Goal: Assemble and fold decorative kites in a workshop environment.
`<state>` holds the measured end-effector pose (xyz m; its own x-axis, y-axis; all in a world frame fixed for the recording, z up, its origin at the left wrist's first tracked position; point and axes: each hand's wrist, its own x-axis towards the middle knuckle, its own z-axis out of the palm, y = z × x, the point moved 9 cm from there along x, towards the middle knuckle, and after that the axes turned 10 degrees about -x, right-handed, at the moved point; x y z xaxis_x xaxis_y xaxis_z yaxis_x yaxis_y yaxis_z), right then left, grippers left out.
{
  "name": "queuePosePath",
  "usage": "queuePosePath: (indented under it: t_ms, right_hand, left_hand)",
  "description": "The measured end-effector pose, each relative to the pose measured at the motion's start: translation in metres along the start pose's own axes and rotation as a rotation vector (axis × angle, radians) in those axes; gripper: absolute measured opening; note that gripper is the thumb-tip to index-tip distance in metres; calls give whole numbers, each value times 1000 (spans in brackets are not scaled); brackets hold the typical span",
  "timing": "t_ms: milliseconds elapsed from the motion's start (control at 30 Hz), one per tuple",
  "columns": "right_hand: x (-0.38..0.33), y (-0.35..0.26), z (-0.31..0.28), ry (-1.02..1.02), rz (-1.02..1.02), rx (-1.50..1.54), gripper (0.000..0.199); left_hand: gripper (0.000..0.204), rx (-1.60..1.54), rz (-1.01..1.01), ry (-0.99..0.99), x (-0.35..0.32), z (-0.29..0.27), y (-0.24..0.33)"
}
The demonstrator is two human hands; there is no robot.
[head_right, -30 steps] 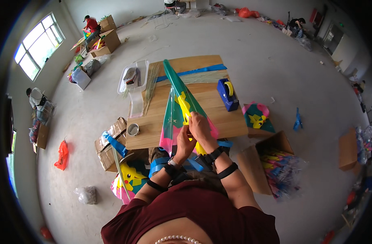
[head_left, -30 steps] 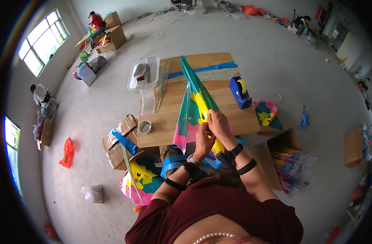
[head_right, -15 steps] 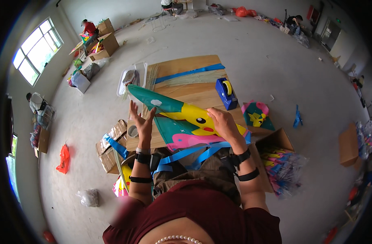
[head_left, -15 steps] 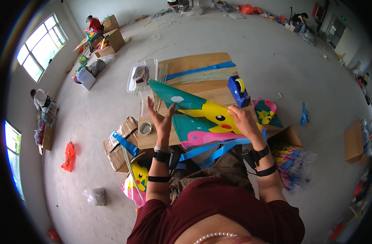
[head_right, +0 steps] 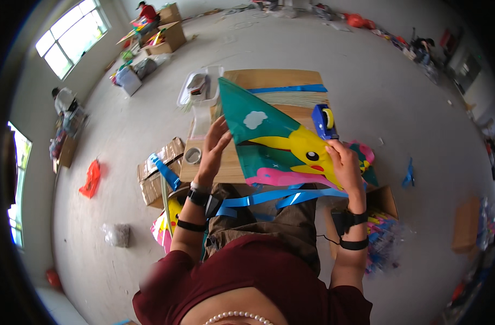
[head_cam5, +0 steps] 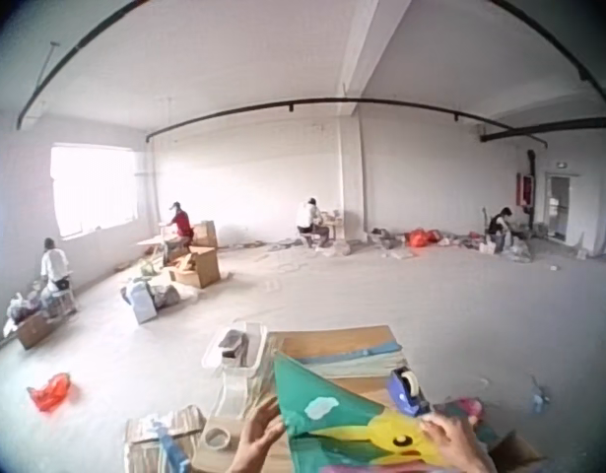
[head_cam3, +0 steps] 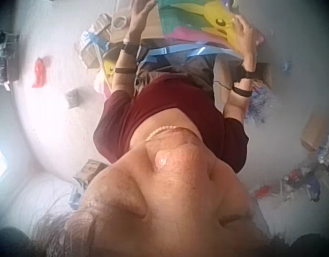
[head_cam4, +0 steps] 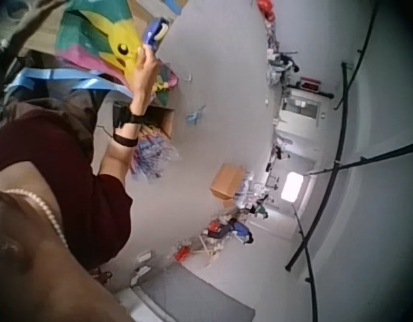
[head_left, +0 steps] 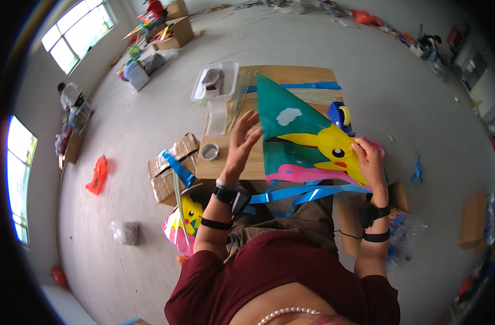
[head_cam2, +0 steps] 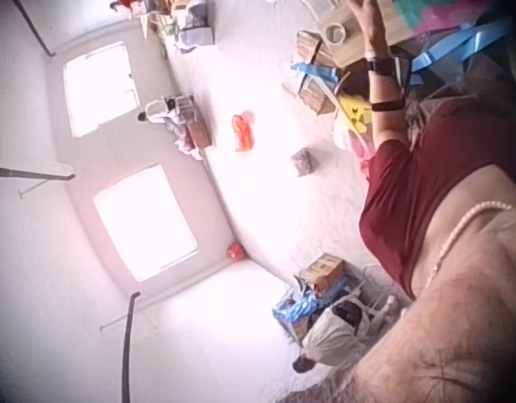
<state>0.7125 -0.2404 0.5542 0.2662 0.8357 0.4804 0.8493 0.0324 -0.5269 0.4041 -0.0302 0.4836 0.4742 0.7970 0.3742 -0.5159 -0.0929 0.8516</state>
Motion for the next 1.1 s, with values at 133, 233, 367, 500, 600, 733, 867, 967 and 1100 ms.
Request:
queuePosePath:
  t_ms: [133,233,367,500,600,733,867,967,1100]
  right_hand:
    - [-2,1,9,-80,9,-19,16]
    - [-3,0,10,-88,-2,-42,18]
    - [-2,4,5,-54,10,83,19]
    - [3,15,-7,-65,50,100,21]
    - [10,24,-17,-69,67,212,22]
    - [20,39,-30,-75,108,288,23]
    - [22,47,-47,-8,139,309,23]
    - [19,43,-50,15,156,237,23]
    - [16,24,-56,16,134,155,23]
  left_hand:
    - [95,-87,-23,-24,12,33,13]
    - [94,-72,-84,-37,17,45,20]
    - [72,-82,-106,-105,18,52,16]
    - [45,64,-254,-207,16,44,-14]
    - [38,163,-374,-324,0,40,-37]
    - [37,163,-412,-422,-19,49,-48]
    - [21,-134,-133,-138,-7,46,-28]
    - [18,126,52,-130,-5,57,-11]
    - [41,420,253,-239,-6,89,10]
